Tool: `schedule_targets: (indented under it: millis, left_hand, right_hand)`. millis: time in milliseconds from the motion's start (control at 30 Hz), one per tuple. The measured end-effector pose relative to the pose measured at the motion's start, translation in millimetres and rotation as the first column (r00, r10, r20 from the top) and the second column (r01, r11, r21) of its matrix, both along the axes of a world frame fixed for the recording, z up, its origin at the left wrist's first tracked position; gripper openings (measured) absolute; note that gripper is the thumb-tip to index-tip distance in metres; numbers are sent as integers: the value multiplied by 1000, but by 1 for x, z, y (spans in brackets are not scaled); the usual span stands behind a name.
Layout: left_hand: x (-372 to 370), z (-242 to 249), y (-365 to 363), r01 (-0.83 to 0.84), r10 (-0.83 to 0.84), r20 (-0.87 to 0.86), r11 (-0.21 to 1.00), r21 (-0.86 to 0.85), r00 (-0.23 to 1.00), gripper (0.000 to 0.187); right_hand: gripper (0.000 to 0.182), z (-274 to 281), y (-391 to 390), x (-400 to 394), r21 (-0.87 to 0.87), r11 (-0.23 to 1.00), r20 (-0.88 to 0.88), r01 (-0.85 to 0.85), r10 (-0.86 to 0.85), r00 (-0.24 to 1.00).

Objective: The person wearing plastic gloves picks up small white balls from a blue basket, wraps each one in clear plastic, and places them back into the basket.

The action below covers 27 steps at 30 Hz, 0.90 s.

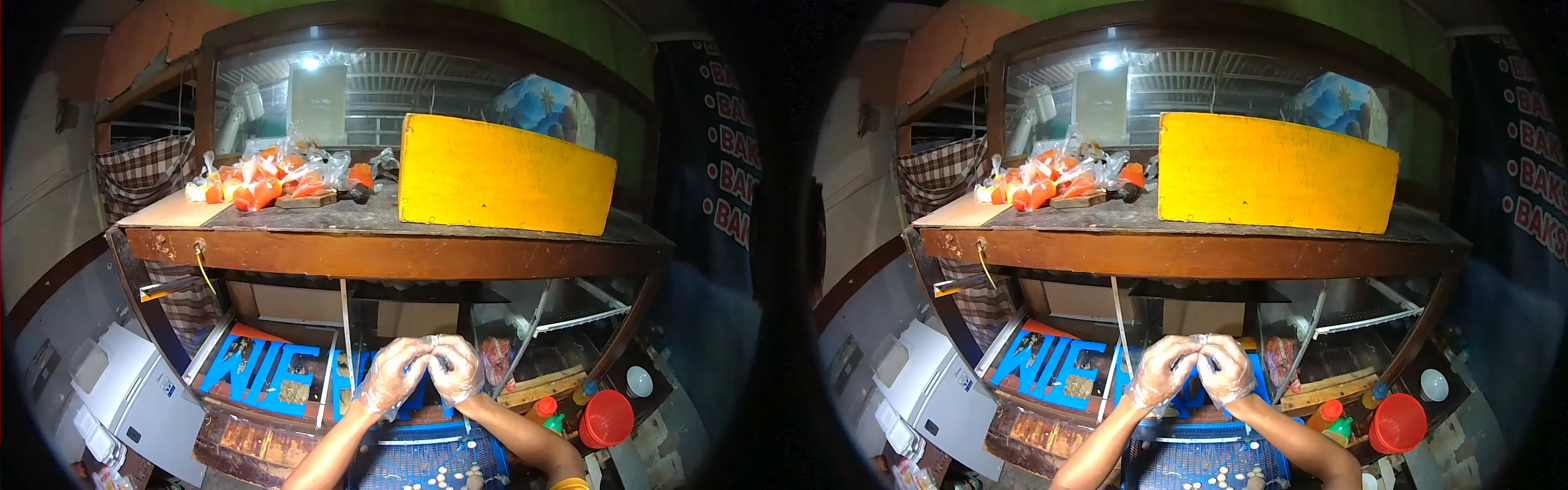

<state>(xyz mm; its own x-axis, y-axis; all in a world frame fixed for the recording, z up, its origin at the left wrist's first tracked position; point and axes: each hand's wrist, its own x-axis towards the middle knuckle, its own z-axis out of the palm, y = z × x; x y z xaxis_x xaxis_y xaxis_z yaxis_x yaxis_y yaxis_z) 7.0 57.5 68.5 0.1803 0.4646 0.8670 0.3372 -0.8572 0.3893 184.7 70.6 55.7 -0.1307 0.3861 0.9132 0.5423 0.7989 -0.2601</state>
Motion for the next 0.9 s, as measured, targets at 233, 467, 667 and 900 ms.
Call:
schedule_targets:
  millis: [233,467,667,900]
  left_hand:
    - [13,-22,-34,100,-130,-139,974,-206,982,23]
    - [38,-71,-58,185,-261,-164,908,-376,951,27]
    - [57,-107,-82,223,-391,-186,787,-576,901,28]
    - [72,-148,-98,288,-538,-175,666,-688,825,38]
  right_hand:
    - [17,-35,-43,27,-131,991,-32,27,-31,999]
    - [19,-76,-87,60,-286,958,0,26,-27,1000]
    - [14,-110,-130,90,-490,870,12,58,-60,998]
    - [19,-147,-166,109,-574,797,116,186,-145,983]
